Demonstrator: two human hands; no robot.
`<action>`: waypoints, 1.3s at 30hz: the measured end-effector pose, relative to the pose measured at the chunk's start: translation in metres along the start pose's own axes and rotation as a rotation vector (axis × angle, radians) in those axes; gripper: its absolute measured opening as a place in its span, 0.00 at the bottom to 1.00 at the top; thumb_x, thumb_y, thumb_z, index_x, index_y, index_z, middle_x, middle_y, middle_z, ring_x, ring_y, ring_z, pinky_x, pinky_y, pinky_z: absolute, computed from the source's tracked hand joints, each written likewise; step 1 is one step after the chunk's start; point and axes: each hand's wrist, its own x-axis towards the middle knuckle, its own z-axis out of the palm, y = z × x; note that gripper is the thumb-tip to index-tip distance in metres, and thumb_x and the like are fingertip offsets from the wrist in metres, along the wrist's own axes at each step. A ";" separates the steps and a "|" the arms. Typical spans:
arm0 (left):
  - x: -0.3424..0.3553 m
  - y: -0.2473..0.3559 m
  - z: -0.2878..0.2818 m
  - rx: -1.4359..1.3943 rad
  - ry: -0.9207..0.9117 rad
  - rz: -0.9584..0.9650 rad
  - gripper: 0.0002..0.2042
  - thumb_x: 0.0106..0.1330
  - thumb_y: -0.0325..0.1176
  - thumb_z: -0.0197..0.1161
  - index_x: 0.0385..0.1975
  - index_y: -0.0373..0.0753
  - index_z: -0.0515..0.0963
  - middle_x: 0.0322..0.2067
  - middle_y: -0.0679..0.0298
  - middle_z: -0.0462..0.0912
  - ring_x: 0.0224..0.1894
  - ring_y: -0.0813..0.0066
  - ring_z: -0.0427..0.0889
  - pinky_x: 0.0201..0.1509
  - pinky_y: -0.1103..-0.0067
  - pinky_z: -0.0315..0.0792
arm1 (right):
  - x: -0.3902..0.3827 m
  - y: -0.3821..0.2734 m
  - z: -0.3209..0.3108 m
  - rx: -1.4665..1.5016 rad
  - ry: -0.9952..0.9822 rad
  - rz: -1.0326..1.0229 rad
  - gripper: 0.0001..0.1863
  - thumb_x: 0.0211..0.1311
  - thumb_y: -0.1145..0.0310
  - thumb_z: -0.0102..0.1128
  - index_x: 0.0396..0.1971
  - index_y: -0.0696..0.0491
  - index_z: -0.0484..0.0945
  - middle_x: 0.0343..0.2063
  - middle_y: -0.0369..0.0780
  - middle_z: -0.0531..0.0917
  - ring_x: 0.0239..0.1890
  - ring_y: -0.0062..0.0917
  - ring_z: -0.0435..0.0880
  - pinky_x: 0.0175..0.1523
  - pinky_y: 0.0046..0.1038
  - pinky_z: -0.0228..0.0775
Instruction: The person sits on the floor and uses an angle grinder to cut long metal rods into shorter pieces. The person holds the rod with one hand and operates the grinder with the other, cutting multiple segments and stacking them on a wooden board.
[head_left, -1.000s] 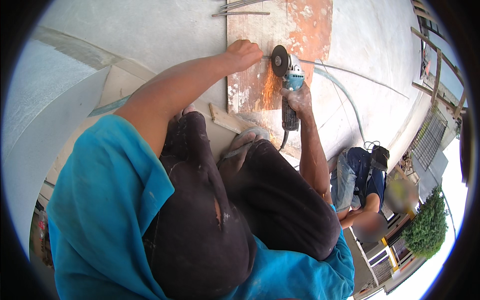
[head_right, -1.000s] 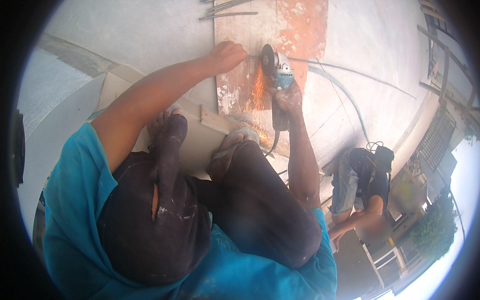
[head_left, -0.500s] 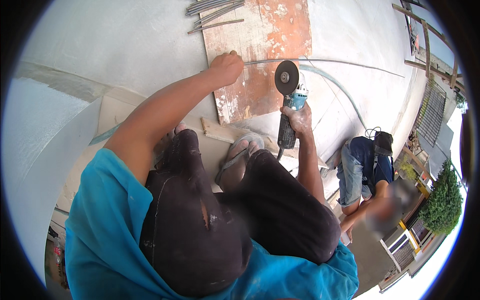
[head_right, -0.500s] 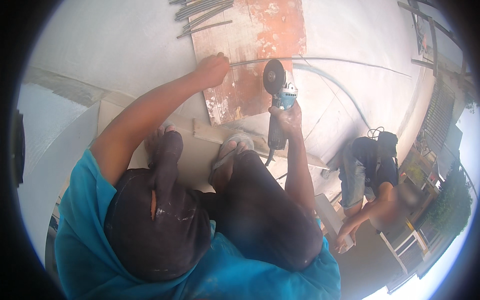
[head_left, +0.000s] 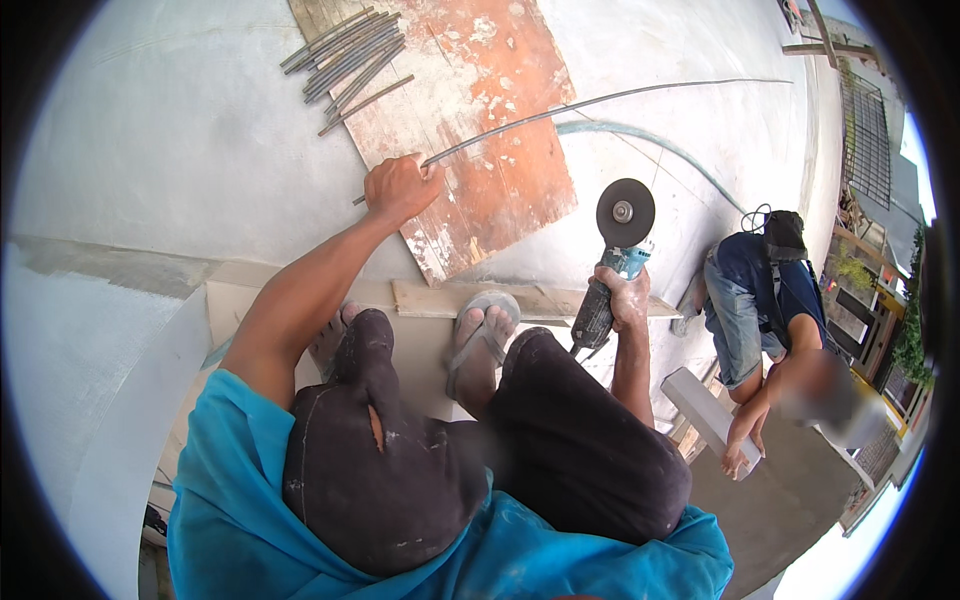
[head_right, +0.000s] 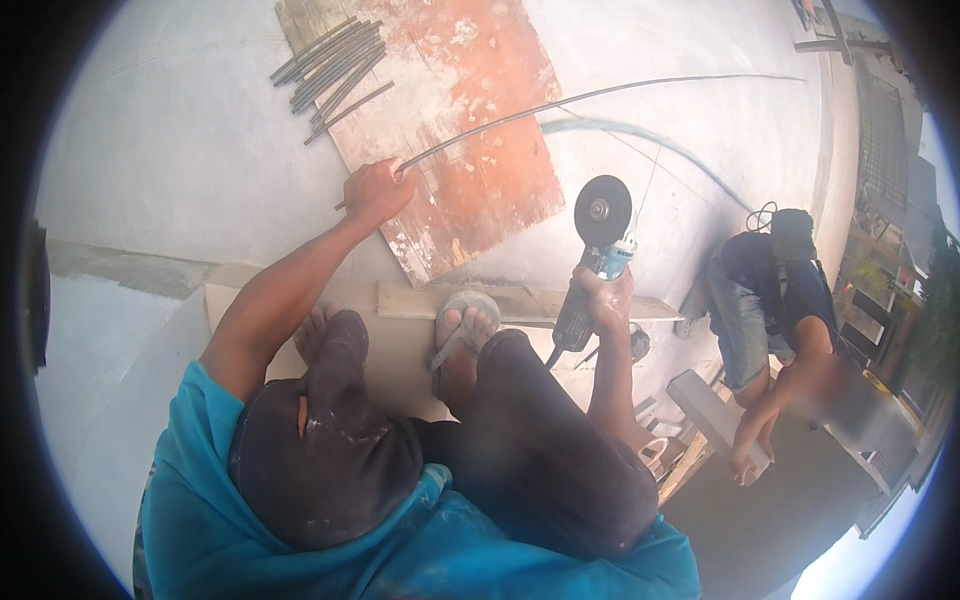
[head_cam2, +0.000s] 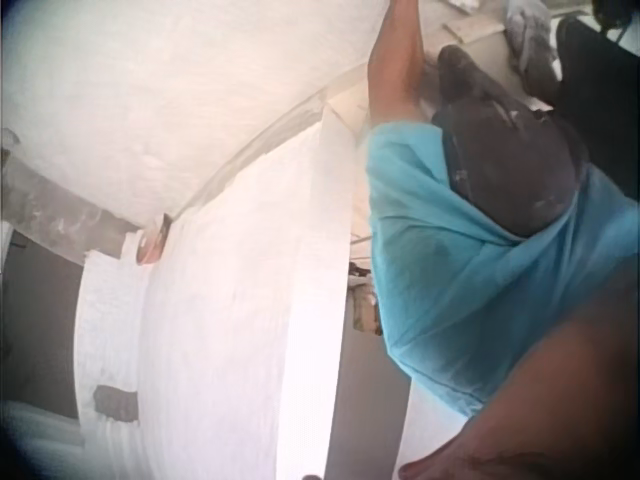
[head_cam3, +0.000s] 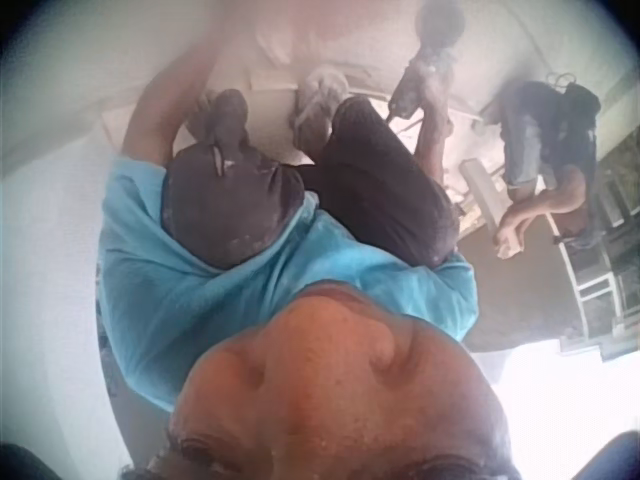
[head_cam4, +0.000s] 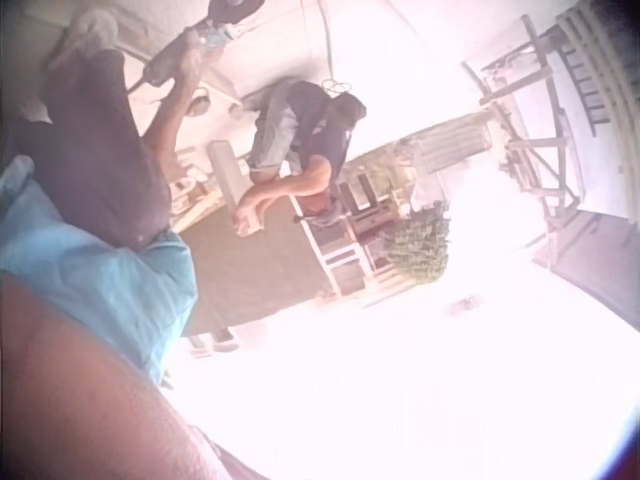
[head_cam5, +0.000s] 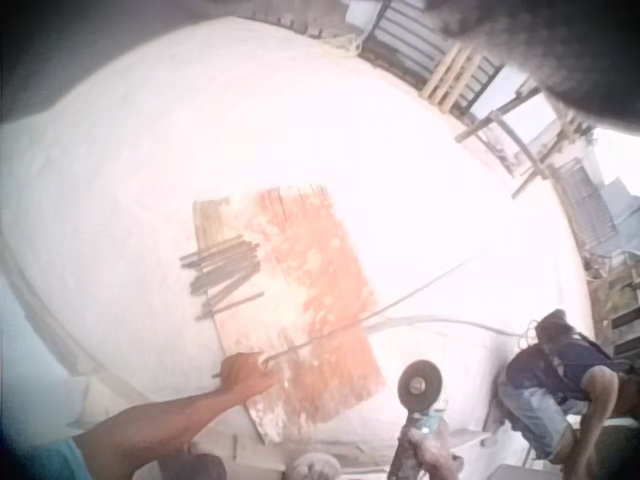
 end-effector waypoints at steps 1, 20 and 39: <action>-0.002 0.001 -0.002 -0.017 0.025 0.030 0.19 0.62 0.51 0.61 0.26 0.38 0.83 0.26 0.49 0.86 0.33 0.49 0.87 0.41 0.59 0.78 | -0.002 0.003 -0.006 0.043 0.033 -0.004 0.18 0.51 0.75 0.69 0.43 0.58 0.77 0.31 0.40 0.84 0.31 0.28 0.86 0.38 0.33 0.79; -0.033 -0.042 -0.024 0.176 -0.384 0.121 0.14 0.69 0.33 0.54 0.47 0.30 0.77 0.40 0.42 0.85 0.44 0.39 0.86 0.49 0.54 0.79 | -0.004 0.016 -0.014 0.204 0.095 -0.066 0.17 0.51 0.71 0.68 0.41 0.59 0.77 0.30 0.42 0.83 0.27 0.31 0.86 0.34 0.33 0.80; -0.055 0.070 -0.020 -0.381 -0.688 0.335 0.28 0.70 0.47 0.64 0.62 0.33 0.75 0.50 0.49 0.87 0.51 0.61 0.87 0.58 0.69 0.77 | 0.001 -0.024 0.040 0.350 -0.107 0.042 0.19 0.53 0.70 0.67 0.44 0.60 0.76 0.33 0.42 0.83 0.31 0.30 0.87 0.37 0.34 0.83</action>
